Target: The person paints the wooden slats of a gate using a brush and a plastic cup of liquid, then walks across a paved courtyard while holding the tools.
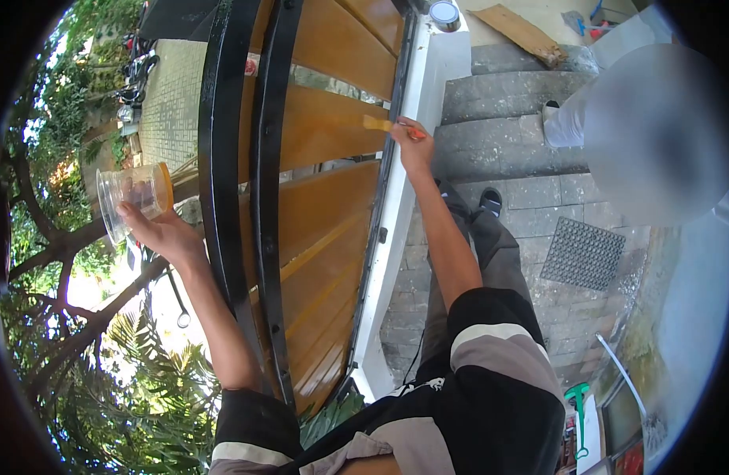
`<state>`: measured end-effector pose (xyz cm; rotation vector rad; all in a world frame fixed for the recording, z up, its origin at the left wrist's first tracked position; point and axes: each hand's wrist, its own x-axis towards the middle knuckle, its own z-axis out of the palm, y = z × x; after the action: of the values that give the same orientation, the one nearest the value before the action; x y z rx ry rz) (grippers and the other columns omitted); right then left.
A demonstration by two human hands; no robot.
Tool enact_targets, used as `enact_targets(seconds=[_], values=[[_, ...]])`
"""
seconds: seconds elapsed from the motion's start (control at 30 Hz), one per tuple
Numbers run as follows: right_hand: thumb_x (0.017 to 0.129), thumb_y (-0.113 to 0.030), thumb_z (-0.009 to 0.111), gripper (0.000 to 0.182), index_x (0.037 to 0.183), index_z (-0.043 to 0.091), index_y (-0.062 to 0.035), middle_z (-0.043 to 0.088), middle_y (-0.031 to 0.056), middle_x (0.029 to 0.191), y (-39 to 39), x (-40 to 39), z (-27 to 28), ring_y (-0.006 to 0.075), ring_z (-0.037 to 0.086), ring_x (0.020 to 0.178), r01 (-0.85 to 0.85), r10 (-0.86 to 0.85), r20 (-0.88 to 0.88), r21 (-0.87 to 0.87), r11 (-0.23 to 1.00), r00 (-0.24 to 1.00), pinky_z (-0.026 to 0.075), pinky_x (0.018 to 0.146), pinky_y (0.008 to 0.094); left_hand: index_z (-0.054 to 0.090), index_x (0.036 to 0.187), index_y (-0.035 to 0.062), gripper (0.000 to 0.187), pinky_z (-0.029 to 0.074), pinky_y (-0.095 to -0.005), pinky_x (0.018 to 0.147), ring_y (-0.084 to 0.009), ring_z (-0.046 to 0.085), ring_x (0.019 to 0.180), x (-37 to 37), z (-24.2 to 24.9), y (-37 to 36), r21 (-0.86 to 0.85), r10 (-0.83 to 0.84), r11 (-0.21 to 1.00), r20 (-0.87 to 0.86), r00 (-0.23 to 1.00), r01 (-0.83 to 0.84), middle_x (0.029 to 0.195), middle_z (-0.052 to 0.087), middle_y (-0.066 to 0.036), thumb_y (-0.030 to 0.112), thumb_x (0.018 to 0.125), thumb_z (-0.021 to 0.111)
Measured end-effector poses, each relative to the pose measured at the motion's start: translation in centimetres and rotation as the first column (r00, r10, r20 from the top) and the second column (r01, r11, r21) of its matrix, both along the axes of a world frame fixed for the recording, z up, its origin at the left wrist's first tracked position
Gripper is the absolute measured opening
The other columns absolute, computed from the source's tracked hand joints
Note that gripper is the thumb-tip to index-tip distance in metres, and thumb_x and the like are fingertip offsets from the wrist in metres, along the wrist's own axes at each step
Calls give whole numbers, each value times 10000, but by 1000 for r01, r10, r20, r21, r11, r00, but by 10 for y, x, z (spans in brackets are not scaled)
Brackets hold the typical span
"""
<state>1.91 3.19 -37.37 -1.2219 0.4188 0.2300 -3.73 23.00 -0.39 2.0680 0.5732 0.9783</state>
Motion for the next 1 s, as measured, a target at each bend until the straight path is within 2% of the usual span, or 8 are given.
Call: enact_targets(seconds=[0.17, 0.27, 0.37, 0.43, 0.5, 0.63, 0.8, 1.0], values=[[902, -143, 682, 278, 1106, 589, 23, 636, 127, 1035, -5, 3, 118, 248, 679, 885, 54, -22, -61, 575, 816, 998, 555, 915, 408, 378, 1400, -55, 752, 462, -464, 1002, -309, 410, 1291, 2, 0, -1, -2, -3, 1000, 18, 1000, 3, 1351, 413, -239, 573, 985, 368], [942, -84, 609, 165, 1079, 592, 7, 658, 124, 1015, -5, 1, 139, 253, 692, 910, 140, -65, -124, 853, 503, 990, 582, 834, 390, 369, 1411, -53, 748, 448, -471, 1017, -311, 394, 1302, 1, -1, 4, -16, -23, 1000, 34, 999, 24, 1353, 407, -240, 565, 988, 368], [924, -127, 654, 199, 1068, 617, 5, 673, 116, 984, 10, 1, 103, 223, 691, 878, 106, -95, -53, 684, 722, 994, 577, 806, 377, 363, 1417, -48, 737, 437, -481, 1026, -312, 386, 1306, 1, 0, 1, -17, -24, 1000, 16, 1000, 24, 1355, 402, -240, 554, 992, 367], [894, -130, 693, 197, 1021, 650, 14, 685, 108, 945, 16, -4, 40, 196, 680, 851, 169, -153, -85, 237, 957, 985, 562, 800, 349, 369, 1412, -47, 724, 436, -483, 1029, -311, 389, 1304, 0, 0, 2, -30, -14, 999, 25, 1000, 15, 1351, 405, -236, 547, 996, 364], [857, -84, 715, 174, 976, 668, 34, 688, 100, 919, 9, -14, -28, 172, 667, 824, 151, -122, 97, -403, 903, 988, 559, 776, 314, 376, 1406, -45, 712, 435, -486, 1032, -310, 391, 1301, 0, -3, 5, -49, -13, 999, 49, 999, 16, 1348, 407, -232, 539, 1000, 360], [839, 4, 683, 130, 960, 664, 49, 681, 125, 928, -5, -21, -37, 177, 666, 823, 134, -197, -147, -355, 925, 969, 560, 785, 306, 387, 1388, -51, 693, 442, -481, 1038, -297, 410, 1289, 3, -3, 3, -27, -48, 998, 29, 998, 49, 1339, 424, -214, 526, 1005, 361], [872, 37, 584, 109, 967, 637, 41, 646, 205, 1063, -2, -34, 63, 240, 669, 933, 189, -82, -216, 540, 820, 973, 555, 912, 363, 373, 1390, -63, 686, 445, -483, 1041, -299, 412, 1302, 1, -1, 0, -52, -4, 999, 30, 1000, 6, 1379, 410, -216, 508, 1013, 351], [886, 52, 542, 157, 1016, 630, 50, 623, 219, 1173, -22, -43, 142, 275, 664, 981, -41, 48, 17, 818, 574, 999, 528, 972, 406, 347, 1399, -78, 719, 446, -476, 1046, -305, 404, 1312, -2, -1, 2, -52, -36, 998, 20, 999, 37, 1395, 394, -215, 521, 1003, 374]])
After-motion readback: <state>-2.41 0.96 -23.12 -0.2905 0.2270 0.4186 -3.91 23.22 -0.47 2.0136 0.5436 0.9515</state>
